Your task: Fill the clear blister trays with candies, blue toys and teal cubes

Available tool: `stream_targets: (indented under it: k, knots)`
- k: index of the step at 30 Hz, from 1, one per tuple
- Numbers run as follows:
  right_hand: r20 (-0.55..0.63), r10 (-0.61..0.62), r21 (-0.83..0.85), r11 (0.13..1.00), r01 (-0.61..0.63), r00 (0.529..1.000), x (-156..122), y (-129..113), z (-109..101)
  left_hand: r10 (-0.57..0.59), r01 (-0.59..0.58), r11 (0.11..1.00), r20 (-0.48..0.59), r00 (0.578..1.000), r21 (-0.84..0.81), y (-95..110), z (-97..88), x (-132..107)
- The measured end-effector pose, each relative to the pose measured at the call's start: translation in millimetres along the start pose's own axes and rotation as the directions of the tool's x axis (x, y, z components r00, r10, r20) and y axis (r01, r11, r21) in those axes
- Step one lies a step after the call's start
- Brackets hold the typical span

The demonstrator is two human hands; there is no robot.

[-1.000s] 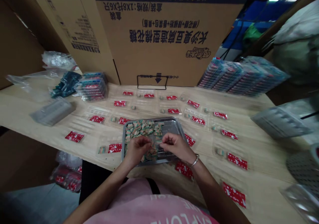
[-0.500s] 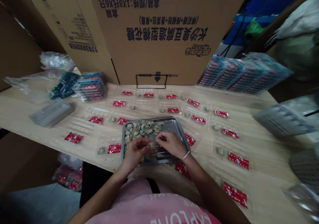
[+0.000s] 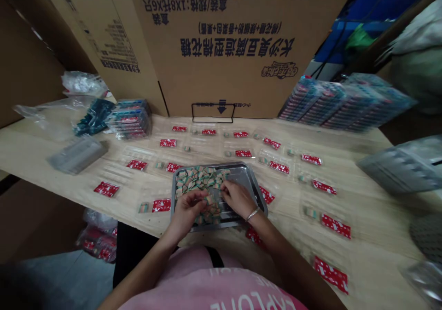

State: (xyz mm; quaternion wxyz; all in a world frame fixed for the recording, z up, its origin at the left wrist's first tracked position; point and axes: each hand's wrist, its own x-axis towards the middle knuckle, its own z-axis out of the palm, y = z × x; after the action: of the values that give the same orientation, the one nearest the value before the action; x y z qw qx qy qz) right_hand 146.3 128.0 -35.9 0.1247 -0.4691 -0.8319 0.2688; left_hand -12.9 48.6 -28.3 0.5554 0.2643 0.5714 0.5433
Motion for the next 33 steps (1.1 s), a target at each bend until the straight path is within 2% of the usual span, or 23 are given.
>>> stream_targets:
  k: [2,4,6,12,14,18,20,24,28,30,33]
  knots:
    - [-0.026,-0.058,0.157,0.986,0.061,0.998,-5.8,-5.8,-5.4,0.007,-0.007,1.0,0.018,1.0,-0.003,1.2,0.6,-0.8]
    - [-0.011,-0.123,0.357,0.927,0.119,0.992,-11.5,-14.3,-9.2,0.02,-0.021,1.0,0.057,0.998,0.009,2.3,1.6,-1.4]
    - [0.003,-0.134,0.498,0.859,0.115,0.991,-15.4,-20.9,-9.3,0.026,-0.028,0.999,0.077,0.997,0.022,2.9,1.9,-2.0]
    - [-0.087,0.084,0.678,0.735,-0.003,0.993,-17.5,-10.0,0.0,-0.052,0.053,0.996,0.013,0.999,-0.076,0.2,-1.9,-3.1]
    - [-0.042,0.093,0.734,0.678,-0.032,0.995,-17.5,-6.6,1.6,-0.06,0.06,0.994,0.011,0.998,-0.091,-0.3,-2.1,-3.2]
    - [0.071,0.024,0.809,0.583,-0.072,0.997,-19.0,-14.3,5.6,-0.053,0.055,0.997,0.035,0.998,-0.062,1.1,0.4,-3.7]
    - [0.054,0.014,0.798,0.601,-0.052,0.998,-20.1,-21.1,8.9,-0.042,0.045,0.999,0.08,0.996,-0.03,2.1,1.2,-4.1]
    - [-0.001,0.016,0.711,0.704,-0.011,1.0,-21.7,-26.8,13.4,-0.021,0.021,1.0,0.126,0.992,0.001,2.4,1.2,-4.2]
    - [0.033,-0.017,0.726,0.688,-0.012,0.999,-19.2,-14.6,10.6,-0.053,0.053,0.999,0.117,0.992,0.001,1.2,2.1,-4.2]
    - [0.013,0.009,0.711,0.703,-0.016,1.0,-16.6,-3.2,6.3,-0.068,0.068,0.998,0.122,0.99,0.007,1.5,2.6,-4.6]
    - [-0.093,0.1,0.518,0.855,-0.037,0.991,-14.3,13.7,-1.8,-0.045,0.041,0.999,0.129,0.991,0.031,3.1,1.9,-5.0]
